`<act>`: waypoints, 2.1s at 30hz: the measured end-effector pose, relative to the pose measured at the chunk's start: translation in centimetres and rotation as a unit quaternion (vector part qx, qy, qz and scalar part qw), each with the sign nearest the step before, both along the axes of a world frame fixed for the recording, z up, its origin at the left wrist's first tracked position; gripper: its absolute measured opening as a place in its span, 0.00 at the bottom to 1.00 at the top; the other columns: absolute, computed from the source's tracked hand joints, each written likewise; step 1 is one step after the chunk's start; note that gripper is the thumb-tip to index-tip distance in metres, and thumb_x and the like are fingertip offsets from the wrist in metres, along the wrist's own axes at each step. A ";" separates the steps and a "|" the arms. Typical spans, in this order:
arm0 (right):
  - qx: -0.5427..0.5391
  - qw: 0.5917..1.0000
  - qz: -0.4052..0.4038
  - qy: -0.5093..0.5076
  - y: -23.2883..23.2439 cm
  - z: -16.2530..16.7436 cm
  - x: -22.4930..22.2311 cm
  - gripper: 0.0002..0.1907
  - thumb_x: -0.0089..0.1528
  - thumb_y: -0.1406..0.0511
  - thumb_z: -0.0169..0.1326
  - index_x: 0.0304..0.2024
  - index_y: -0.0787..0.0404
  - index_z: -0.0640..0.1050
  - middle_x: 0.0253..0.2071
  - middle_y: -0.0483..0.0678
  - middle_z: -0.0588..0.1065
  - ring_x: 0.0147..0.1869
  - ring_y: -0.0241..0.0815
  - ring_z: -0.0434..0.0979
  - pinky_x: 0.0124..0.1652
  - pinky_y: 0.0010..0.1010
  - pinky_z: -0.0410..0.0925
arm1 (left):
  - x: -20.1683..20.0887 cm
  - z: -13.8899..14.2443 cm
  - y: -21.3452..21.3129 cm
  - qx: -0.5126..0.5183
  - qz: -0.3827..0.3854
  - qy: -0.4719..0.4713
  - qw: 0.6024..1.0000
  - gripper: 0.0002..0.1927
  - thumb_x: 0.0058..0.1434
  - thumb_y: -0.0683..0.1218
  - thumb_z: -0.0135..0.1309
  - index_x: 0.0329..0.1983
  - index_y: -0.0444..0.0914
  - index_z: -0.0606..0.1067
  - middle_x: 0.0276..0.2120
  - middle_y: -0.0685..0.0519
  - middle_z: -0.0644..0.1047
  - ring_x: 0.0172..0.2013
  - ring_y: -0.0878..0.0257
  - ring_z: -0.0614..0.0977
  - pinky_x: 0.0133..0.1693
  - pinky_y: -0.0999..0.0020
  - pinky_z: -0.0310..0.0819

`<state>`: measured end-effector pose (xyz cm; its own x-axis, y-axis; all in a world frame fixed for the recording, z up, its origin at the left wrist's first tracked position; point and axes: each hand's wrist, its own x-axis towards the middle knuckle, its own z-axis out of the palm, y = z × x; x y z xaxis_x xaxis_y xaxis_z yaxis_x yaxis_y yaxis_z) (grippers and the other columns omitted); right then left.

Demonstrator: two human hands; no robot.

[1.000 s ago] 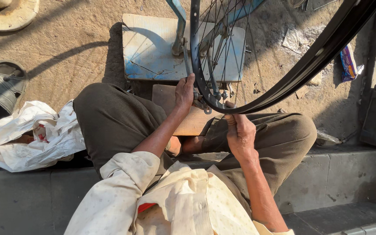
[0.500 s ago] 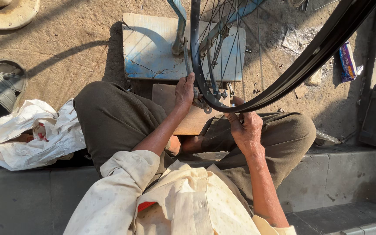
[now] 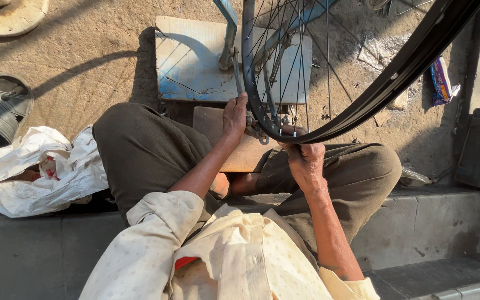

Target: The person sits on the ground in front of a bicycle wheel held in a repair stand and works on the rim and spokes by hand, tightening and adjusting components at the rim edge and rotating the wheel to reach different sections.

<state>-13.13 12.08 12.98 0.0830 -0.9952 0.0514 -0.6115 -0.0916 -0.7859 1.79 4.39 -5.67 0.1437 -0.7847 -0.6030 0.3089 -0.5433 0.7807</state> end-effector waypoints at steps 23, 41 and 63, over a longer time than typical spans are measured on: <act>-0.096 0.991 -0.021 0.094 0.9 6.1 -1.2 0.09 0.65 0.70 0.66 0.47 0.62 0.81 0.30 0.45 0.75 0.31 0.36 0.71 0.35 0.26 0.68 | 0.2 0.7 -0.1 0.004 0.018 0.075 0.997 0.25 0.68 0.64 0.46 0.38 0.37 0.71 0.23 0.55 0.71 0.20 0.68 0.76 0.22 0.68 0.77; -0.102 0.995 0.011 -0.017 0.7 3.1 -0.8 0.11 0.66 0.73 0.62 0.52 0.62 0.81 0.37 0.44 0.79 0.39 0.31 0.76 0.41 0.22 0.70 | 2.9 10.4 -5.3 -0.299 -0.172 -0.180 0.921 0.39 0.66 0.70 0.45 0.65 0.35 0.67 0.35 0.45 0.81 0.37 0.52 0.85 0.44 0.52 0.77; 0.213 0.875 -0.198 -0.388 -0.4 -0.8 -4.5 0.19 0.61 0.74 0.57 0.55 0.73 0.77 0.36 0.50 0.77 0.31 0.36 0.77 0.31 0.28 0.76 | 1.0 12.1 -5.8 -0.190 -0.284 -0.118 0.932 0.54 0.52 0.73 0.59 0.69 0.32 0.63 0.26 0.43 0.83 0.31 0.58 0.87 0.36 0.63 0.82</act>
